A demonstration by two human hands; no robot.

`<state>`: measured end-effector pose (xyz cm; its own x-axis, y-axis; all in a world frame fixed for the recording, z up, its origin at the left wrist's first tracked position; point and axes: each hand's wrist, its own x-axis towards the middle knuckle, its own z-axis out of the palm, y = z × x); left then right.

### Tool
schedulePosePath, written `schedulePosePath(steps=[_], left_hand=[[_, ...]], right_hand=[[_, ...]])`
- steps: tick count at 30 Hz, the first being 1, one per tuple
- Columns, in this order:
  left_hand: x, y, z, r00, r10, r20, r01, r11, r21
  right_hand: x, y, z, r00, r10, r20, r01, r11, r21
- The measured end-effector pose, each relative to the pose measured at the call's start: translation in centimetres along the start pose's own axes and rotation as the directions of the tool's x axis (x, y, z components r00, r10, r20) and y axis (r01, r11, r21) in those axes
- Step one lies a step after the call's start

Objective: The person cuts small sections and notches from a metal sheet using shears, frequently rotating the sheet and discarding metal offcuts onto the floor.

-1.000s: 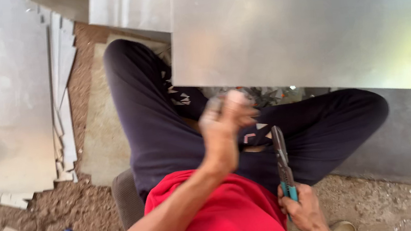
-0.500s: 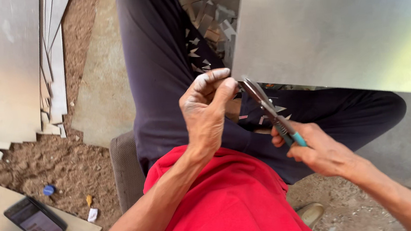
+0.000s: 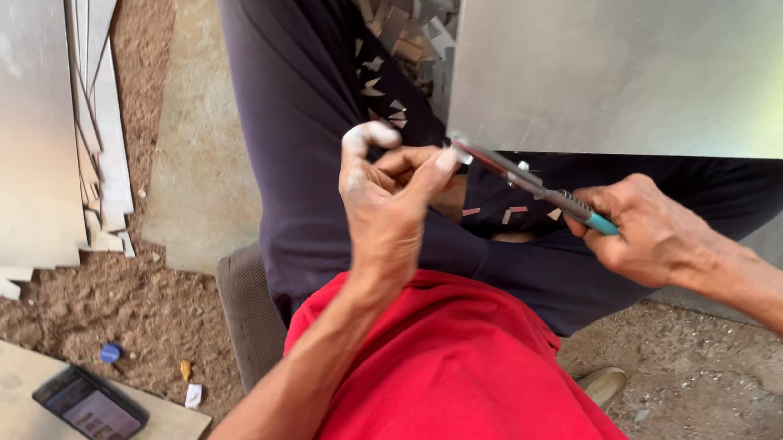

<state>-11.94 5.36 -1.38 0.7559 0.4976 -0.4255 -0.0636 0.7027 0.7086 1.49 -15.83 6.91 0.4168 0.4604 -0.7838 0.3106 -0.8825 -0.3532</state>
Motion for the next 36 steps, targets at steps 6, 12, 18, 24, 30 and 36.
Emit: schedulePosePath(steps=[6, 12, 18, 24, 30, 36], left_hand=[[7.5, 4.3, 4.9, 0.957, 0.126, 0.262, -0.271, 0.714, 0.646], [7.6, -0.2, 6.2, 0.769, 0.535, 0.35, -0.618, 0.483, 0.62], [-0.9, -9.2, 10.7, 0.965, -0.135, 0.227, 0.069, 0.959, 0.275], [1.0, -6.1, 6.4, 0.95, -0.185, 0.253, 0.083, 0.928, 0.364], [2.8, -2.6, 1.7, 0.924, -0.153, 0.349, 0.063, 0.965, 0.256], [3.2, -1.6, 3.1, 0.922, -0.142, 0.36, 0.066, 0.974, 0.217]], right_hand=[[-2.6, 5.0, 3.2, 0.995, 0.102, -0.019, -0.102, 0.995, -0.015], [-7.2, 9.0, 10.2, 0.957, 0.185, -0.224, -0.135, 0.966, 0.222], [-9.5, 9.6, 15.5, 0.883, 0.442, -0.155, -0.346, 0.839, 0.42], [-9.6, 4.8, 13.4, 0.935, 0.308, -0.177, -0.199, 0.867, 0.456], [-5.0, 1.5, 11.6, 0.981, 0.111, -0.16, 0.03, 0.725, 0.688], [-3.9, 0.4, 11.2, 0.977, 0.161, -0.142, -0.04, 0.788, 0.614]])
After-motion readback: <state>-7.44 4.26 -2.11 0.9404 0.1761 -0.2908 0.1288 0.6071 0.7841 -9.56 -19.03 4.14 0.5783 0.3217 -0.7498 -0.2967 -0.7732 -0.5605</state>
